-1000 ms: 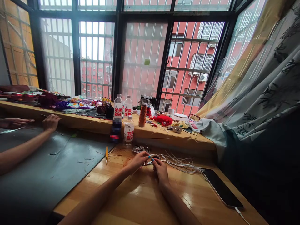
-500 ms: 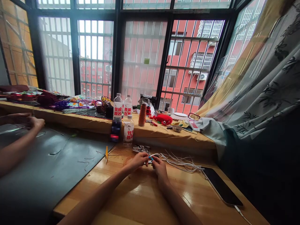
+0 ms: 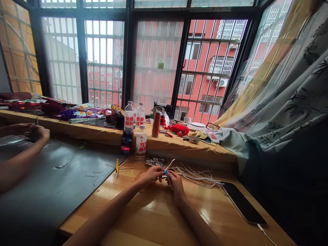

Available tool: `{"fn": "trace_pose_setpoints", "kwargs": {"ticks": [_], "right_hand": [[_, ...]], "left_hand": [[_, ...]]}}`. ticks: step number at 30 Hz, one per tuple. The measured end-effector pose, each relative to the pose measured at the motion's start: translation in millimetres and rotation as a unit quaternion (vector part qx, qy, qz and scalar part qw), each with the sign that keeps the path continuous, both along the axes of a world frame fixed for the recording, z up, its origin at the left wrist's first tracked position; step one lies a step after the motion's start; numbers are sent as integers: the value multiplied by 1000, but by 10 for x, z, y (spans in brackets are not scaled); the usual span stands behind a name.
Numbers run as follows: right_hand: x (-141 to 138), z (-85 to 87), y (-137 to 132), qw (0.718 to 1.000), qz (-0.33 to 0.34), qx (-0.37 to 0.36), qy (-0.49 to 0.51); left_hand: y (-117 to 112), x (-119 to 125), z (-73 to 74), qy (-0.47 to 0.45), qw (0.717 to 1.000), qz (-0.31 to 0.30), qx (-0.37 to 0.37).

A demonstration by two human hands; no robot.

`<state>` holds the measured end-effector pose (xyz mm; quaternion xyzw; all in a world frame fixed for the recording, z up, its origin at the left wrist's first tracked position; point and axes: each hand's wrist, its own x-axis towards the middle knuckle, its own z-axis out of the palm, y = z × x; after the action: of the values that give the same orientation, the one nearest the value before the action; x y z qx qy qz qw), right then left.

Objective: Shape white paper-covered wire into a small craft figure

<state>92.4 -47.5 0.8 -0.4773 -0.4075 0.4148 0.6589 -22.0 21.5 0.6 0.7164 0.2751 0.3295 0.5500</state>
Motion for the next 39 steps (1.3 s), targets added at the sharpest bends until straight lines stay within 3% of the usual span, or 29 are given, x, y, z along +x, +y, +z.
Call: {"fn": "trace_pose_setpoints", "kwargs": {"ticks": [7,15,30,35,39], "right_hand": [[7,-24,-1,1000,11,10,0],[23,-45,2,1000,0,3,17],[-25,8,-13,1000,11,14,-10],[57,54,20,999,-33,29,10],[289,113,74,994,-103,35,11]], "left_hand": [[-17,-11,-3,18,999,-43,25],[-7,18,-48,-5,998,-52,26],[-46,-28,82,-9,999,-16,35],[-89,-94,219,36,998,-48,27],[-120,-190,414,63,998,-15,12]]}}
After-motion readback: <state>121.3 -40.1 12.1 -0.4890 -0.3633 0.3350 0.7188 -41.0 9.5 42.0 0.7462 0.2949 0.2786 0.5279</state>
